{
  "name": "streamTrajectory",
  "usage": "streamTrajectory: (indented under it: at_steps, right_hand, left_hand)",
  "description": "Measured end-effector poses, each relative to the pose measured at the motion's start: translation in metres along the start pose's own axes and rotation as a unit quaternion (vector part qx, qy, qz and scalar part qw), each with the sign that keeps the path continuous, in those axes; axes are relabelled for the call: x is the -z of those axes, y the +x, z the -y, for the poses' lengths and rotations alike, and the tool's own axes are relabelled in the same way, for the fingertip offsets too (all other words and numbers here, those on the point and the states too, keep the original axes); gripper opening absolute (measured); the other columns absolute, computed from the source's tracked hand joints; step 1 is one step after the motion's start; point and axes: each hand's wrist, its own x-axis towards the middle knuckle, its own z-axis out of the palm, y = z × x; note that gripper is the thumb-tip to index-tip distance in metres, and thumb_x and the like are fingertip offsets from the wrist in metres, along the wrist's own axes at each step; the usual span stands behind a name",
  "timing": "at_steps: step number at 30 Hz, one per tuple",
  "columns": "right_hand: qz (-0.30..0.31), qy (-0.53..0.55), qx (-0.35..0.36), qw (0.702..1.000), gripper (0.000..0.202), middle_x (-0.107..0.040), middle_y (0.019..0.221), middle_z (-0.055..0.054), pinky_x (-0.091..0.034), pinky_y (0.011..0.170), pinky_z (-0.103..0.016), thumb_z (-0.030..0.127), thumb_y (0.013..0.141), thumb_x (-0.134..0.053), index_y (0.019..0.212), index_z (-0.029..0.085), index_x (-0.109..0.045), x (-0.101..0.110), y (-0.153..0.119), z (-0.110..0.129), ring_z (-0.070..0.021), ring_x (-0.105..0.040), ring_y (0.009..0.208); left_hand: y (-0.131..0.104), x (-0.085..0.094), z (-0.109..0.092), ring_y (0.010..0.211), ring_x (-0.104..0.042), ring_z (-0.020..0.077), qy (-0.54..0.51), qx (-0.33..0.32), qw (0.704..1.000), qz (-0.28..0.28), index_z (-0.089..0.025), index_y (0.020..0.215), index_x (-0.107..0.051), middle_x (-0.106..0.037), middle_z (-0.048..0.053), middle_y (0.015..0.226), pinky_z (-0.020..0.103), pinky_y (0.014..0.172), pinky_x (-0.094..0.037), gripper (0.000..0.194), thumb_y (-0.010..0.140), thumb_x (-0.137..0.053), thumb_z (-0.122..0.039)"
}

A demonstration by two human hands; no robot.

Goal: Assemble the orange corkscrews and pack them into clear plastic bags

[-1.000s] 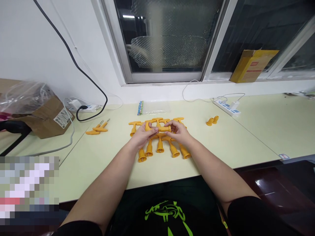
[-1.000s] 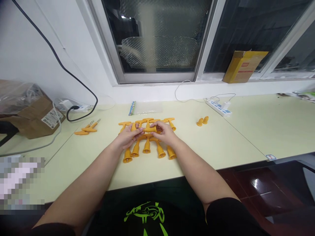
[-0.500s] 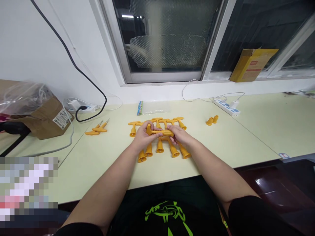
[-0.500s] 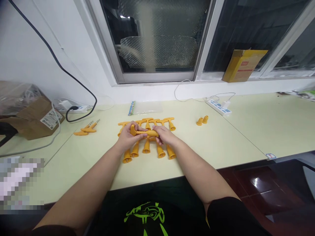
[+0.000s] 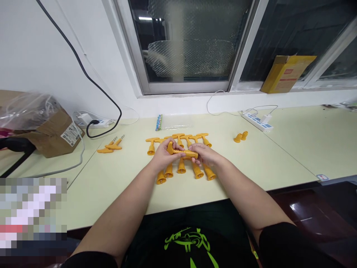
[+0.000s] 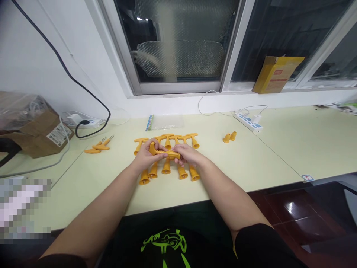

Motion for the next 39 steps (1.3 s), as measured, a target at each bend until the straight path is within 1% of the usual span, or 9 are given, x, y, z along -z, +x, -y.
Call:
streamTrajectory:
  at_steps: [8,11,14,18,23,27,31,35,39]
  right_hand:
    - [0.070,-0.010,0.077,0.995,0.029,-0.072,0.084,-0.002,-0.055,0.078,-0.031,0.040,0.079,-0.082,0.087,0.021,-0.062,0.003,-0.006,0.003,-0.0167,-0.070,0.079]
    - [0.092,0.003,0.072,0.993,0.029,-0.072,0.079,-0.001,-0.053,0.083,-0.034,0.039,0.080,-0.079,0.093,0.022,-0.059,0.011,-0.009,0.006,-0.0185,-0.071,0.083]
    - [0.070,0.014,0.080,0.994,0.031,-0.074,0.084,-0.002,-0.052,0.080,-0.031,0.035,0.079,-0.077,0.099,0.023,-0.057,0.023,-0.015,0.010,-0.0196,-0.071,0.088]
    - [-0.010,-0.012,0.104,0.994,0.037,-0.075,0.091,-0.003,-0.047,0.066,-0.025,0.034,0.077,-0.076,0.105,0.026,-0.052,0.046,-0.021,0.013,-0.0177,-0.068,0.082]
    - [-0.176,-0.153,0.108,0.966,0.033,-0.070,0.080,0.002,-0.036,0.052,-0.022,0.040,0.079,-0.072,0.102,0.026,-0.053,0.076,-0.022,0.010,-0.0118,-0.053,0.059]
    - [-0.334,-0.313,0.025,0.889,0.027,-0.064,0.076,0.003,-0.042,0.053,-0.024,0.040,0.078,-0.072,0.096,0.026,-0.058,0.094,-0.021,0.004,-0.0134,-0.056,0.060]
    - [-0.358,-0.405,-0.066,0.839,0.019,-0.069,0.080,0.001,-0.045,0.058,-0.027,0.035,0.081,-0.069,0.095,0.026,-0.059,0.103,-0.021,0.001,-0.0153,-0.062,0.062]
    - [-0.349,-0.439,-0.112,0.820,0.021,-0.071,0.080,-0.001,-0.045,0.059,-0.029,0.033,0.081,-0.070,0.098,0.025,-0.062,0.107,-0.018,-0.003,-0.0176,-0.064,0.065]
    - [-0.324,-0.422,-0.115,0.839,0.030,-0.072,0.082,-0.002,-0.047,0.064,-0.030,0.036,0.081,-0.071,0.108,0.025,-0.064,0.107,-0.013,-0.008,-0.0190,-0.066,0.069]
  left_hand:
    - [-0.001,-0.012,0.006,0.090,-0.068,0.0199,0.072,-0.046,0.996,0.032,-0.021,0.095,-0.053,-0.068,0.005,0.095,0.037,0.087,-0.056,0.044,0.075,-0.088,-0.039]
    - [0.006,-0.002,0.008,0.103,-0.063,0.0210,0.123,-0.113,0.986,-0.015,-0.022,0.112,-0.056,-0.064,0.007,0.109,0.036,0.092,-0.052,0.049,0.077,-0.084,-0.042]
    - [0.011,0.032,0.010,0.106,-0.060,0.0220,0.197,-0.136,0.960,-0.143,-0.022,0.116,-0.055,-0.062,0.008,0.113,0.037,0.092,-0.050,0.040,0.087,-0.069,-0.046]
    - [0.010,0.091,0.023,0.122,-0.054,0.0297,0.426,-0.042,0.854,-0.295,-0.020,0.110,-0.063,-0.063,0.012,0.119,0.047,0.113,-0.039,0.030,0.086,-0.064,-0.039]
    - [0.008,0.129,0.047,0.147,-0.035,0.0378,0.531,0.232,0.764,-0.285,-0.014,0.133,-0.061,-0.050,0.020,0.151,0.053,0.122,-0.029,0.051,0.082,-0.059,-0.025]
    - [0.010,0.130,0.057,0.142,-0.043,0.0372,0.546,0.273,0.747,-0.263,-0.014,0.134,-0.062,-0.054,0.020,0.148,0.056,0.122,-0.028,0.050,0.087,-0.051,-0.026]
    - [0.011,0.129,0.059,0.148,-0.035,0.0358,0.551,0.261,0.741,-0.281,-0.015,0.140,-0.058,-0.046,0.017,0.158,0.056,0.122,-0.028,0.055,0.087,-0.051,-0.028]
    - [0.014,0.130,0.061,0.154,-0.027,0.0346,0.550,0.258,0.743,-0.280,-0.016,0.141,-0.057,-0.037,0.017,0.165,0.061,0.123,-0.022,0.055,0.088,-0.051,-0.029]
    - [0.017,0.127,0.062,0.145,-0.040,0.0350,0.566,0.268,0.737,-0.254,-0.019,0.137,-0.060,-0.049,0.018,0.156,0.064,0.121,-0.022,0.049,0.091,-0.045,-0.030]
